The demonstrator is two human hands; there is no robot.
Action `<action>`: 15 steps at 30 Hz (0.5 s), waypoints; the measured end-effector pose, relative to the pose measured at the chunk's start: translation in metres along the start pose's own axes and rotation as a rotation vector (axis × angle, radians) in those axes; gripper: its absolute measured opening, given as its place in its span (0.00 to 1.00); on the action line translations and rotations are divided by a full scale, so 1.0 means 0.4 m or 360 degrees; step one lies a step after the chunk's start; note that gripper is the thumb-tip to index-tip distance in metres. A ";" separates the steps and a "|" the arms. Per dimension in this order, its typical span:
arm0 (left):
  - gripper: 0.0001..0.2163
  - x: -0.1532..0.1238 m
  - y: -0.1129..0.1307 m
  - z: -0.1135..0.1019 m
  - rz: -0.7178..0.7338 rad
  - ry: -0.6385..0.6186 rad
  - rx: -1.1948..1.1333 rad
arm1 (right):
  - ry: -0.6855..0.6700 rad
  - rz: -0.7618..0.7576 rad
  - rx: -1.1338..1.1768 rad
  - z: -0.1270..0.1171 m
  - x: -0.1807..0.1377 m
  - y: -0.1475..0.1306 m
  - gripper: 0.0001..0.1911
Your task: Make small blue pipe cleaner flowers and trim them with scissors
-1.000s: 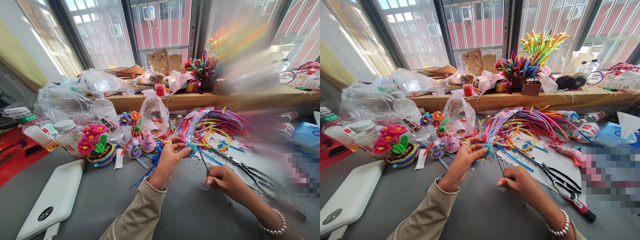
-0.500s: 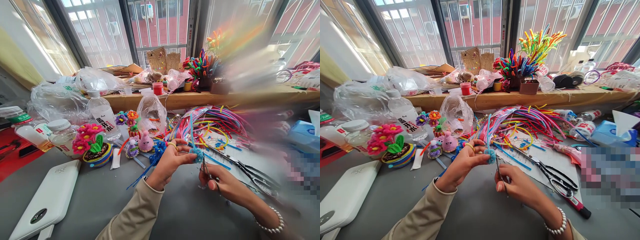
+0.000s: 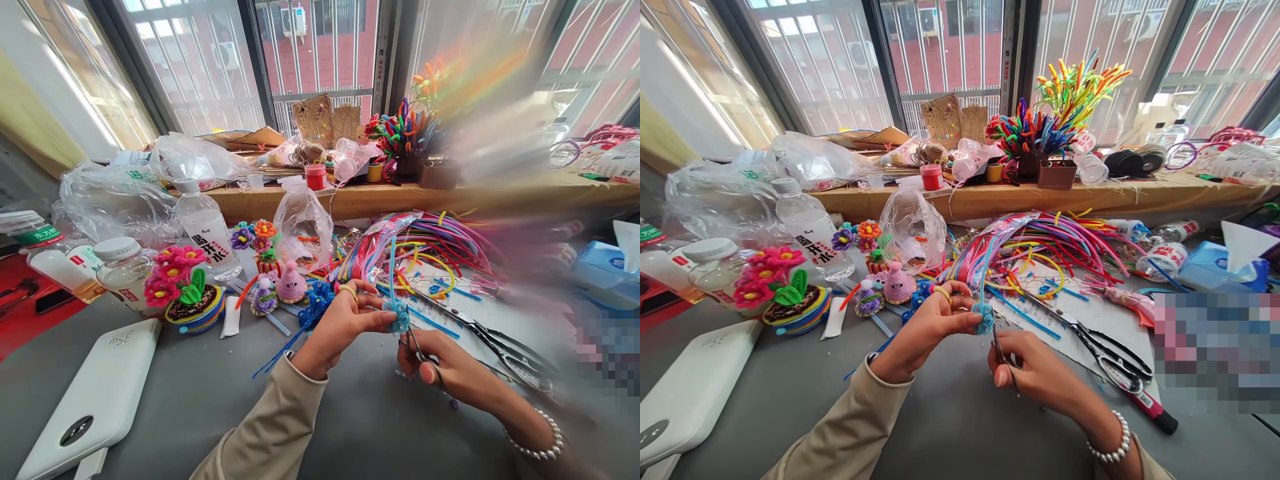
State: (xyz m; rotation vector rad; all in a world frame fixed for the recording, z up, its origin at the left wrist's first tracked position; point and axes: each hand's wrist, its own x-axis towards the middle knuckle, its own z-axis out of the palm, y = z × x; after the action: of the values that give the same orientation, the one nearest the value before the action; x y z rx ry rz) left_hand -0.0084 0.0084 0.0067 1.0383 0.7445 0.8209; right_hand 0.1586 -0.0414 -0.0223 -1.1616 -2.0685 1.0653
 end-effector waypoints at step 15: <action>0.22 0.002 -0.005 -0.001 0.0026 0.0030 0.0046 | 0.0155 -0.0017 -0.0039 0.012 0.005 0.013 0.35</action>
State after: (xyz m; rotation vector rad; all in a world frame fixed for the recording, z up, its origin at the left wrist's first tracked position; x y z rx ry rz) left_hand -0.0080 0.0086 0.0047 1.0650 0.7667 0.8370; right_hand 0.1564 -0.0397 -0.0290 -1.1895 -2.0155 0.9613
